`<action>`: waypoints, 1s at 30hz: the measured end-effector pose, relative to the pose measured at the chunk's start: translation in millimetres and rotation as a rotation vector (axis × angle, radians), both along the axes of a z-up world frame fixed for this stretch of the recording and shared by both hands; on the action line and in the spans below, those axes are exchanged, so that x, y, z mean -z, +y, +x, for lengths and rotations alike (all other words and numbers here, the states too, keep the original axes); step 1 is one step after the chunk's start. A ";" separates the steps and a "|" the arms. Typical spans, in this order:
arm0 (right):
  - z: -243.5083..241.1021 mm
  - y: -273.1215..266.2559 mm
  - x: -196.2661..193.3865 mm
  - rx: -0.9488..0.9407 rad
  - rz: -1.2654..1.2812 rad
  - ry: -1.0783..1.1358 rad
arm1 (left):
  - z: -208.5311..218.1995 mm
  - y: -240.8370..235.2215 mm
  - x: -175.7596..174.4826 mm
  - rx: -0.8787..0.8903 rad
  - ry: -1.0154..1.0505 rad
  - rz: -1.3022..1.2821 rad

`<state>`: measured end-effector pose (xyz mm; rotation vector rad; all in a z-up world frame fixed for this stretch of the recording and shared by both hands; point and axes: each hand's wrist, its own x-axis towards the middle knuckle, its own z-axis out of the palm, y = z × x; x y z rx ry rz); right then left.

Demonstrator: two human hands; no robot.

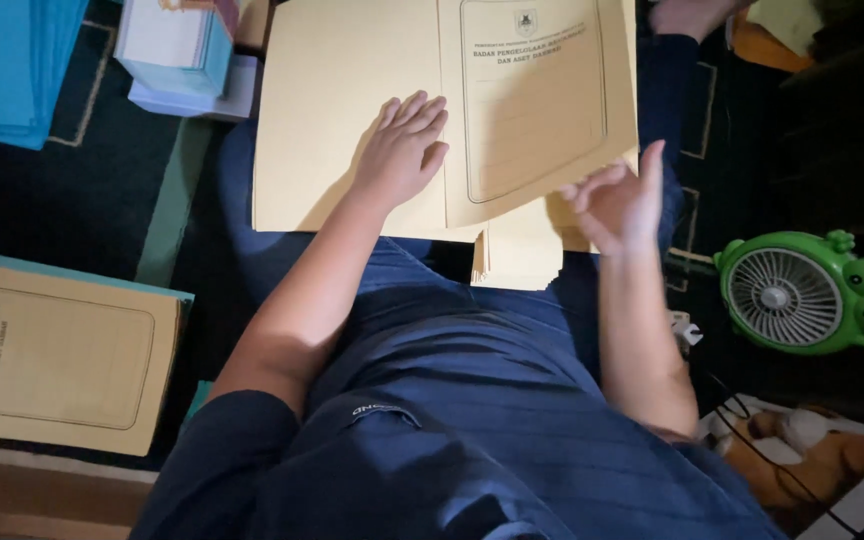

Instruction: Folding the flaps of yellow paper folders and stacking them neatly on the floor.

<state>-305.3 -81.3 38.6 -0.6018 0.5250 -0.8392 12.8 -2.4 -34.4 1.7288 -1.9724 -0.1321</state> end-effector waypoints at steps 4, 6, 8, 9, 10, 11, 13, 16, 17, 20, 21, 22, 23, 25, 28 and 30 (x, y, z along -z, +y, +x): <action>58.2 14.0 33.7 -0.252 -0.077 -0.157 | 3.7 -2.6 10.1 0.016 0.026 -0.069; 90.4 24.0 46.5 -0.319 -0.363 0.373 | 8.7 -9.7 25.2 -0.013 -0.087 -0.055; 113.3 70.1 -38.0 -0.444 -0.474 0.655 | 14.7 -19.0 41.8 0.013 -0.083 -0.031; 124.2 93.9 -80.5 -0.568 -0.580 0.947 | 18.1 -22.8 50.1 0.038 -0.073 -0.006; 119.2 82.7 -61.1 -0.566 -0.579 0.945 | 20.4 -18.5 40.0 0.041 -0.075 -0.005; 114.0 71.4 -41.4 -0.590 -0.784 0.894 | 22.6 -14.5 30.0 -0.008 0.100 -0.051; 106.8 58.7 -11.3 -0.606 -0.985 0.837 | 32.7 0.1 11.2 -0.052 0.274 -0.095; 104.9 50.1 10.3 -0.601 -1.104 0.751 | 67.4 22.3 -21.7 -0.183 0.788 -0.234; 105.2 48.3 12.5 -0.628 -1.144 0.789 | 83.2 29.0 -33.7 -0.251 1.047 -0.303; 106.8 46.7 11.7 -0.706 -1.169 0.889 | 121.1 51.4 -63.0 -0.403 1.559 -0.412; 107.8 46.6 9.7 -0.762 -1.166 0.955 | 132.5 59.3 -72.2 -0.490 1.816 -0.469; 108.0 48.7 9.3 -0.762 -1.161 0.947 | 143.8 70.0 -77.8 -0.496 1.809 -0.464; 108.7 51.3 8.2 -0.758 -1.220 0.984 | 155.5 81.2 -84.3 -0.621 1.656 -0.432; 110.4 48.6 11.4 -0.742 -1.292 1.019 | 160.7 74.7 -94.0 -0.727 1.494 -0.412; 110.7 49.9 23.9 -0.686 -1.437 1.039 | 128.9 27.7 -79.8 -0.562 1.054 -0.594; 112.1 51.7 22.5 -0.702 -1.549 1.178 | 96.8 -17.4 -48.1 -0.244 0.503 -0.469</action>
